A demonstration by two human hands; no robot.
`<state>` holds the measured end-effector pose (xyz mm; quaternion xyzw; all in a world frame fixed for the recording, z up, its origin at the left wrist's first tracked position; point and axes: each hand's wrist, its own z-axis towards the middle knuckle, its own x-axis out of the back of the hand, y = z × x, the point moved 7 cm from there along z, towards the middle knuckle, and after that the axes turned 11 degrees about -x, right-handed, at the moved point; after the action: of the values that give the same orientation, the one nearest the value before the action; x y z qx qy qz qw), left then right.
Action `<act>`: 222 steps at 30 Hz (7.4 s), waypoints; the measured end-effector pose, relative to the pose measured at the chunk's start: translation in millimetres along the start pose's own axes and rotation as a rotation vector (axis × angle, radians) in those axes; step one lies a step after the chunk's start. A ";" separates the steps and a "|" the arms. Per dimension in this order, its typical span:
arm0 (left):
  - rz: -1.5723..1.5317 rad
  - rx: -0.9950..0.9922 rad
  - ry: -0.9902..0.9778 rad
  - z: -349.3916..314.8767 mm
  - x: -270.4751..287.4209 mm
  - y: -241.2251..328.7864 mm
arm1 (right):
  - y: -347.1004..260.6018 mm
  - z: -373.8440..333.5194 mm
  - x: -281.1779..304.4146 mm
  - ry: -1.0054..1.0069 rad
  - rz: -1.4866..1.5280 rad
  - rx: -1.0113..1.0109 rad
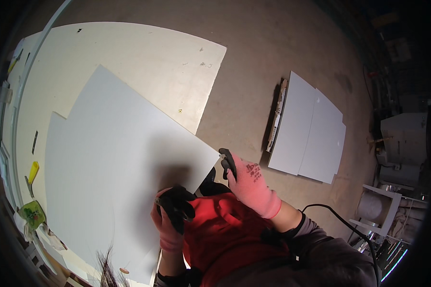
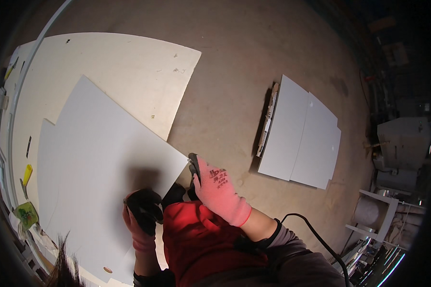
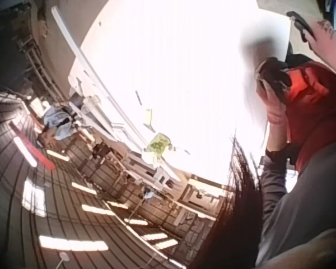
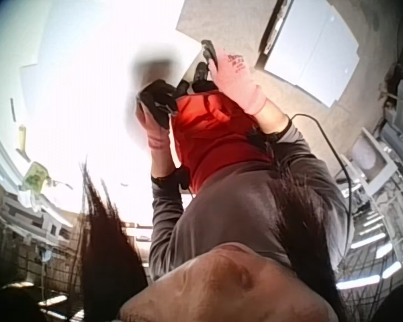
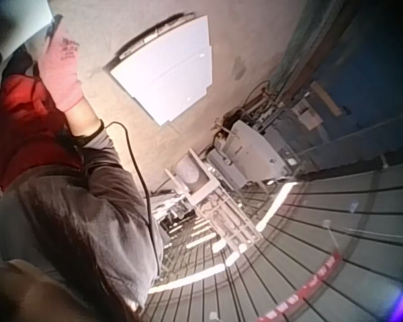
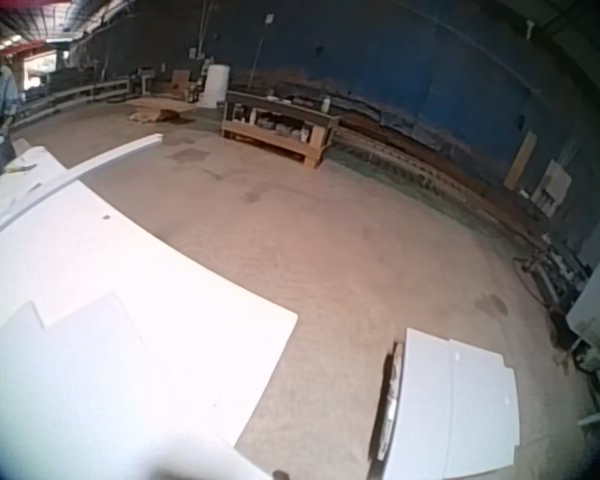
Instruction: Scraping residues and wiping down furniture panels in a workshop environment.
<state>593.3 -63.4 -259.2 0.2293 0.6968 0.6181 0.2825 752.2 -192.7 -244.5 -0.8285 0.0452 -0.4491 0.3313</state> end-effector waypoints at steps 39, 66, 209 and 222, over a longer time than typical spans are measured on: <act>0.837 -0.187 1.214 -60.4 403.0 219.1 | -510.8 108.1 -187.3 -0.766 0.506 0.280; 0.993 0.365 1.476 -173.3 522.3 119.4 | -524.1 209.5 -173.7 -0.275 -0.076 0.833; 1.815 -0.398 -1.712 318.2 -1297.4 -642.8 | 1021.6 51.0 130.7 0.789 1.247 -2.353; 1.329 -0.196 -1.457 316.1 -1342.7 -802.6 | 1080.4 176.3 42.4 0.824 1.180 -2.119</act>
<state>1818.4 -834.7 -930.6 0.8732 0.0284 0.4139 0.2556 1154.5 -957.6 -917.8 -0.3412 0.8367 -0.2020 -0.3778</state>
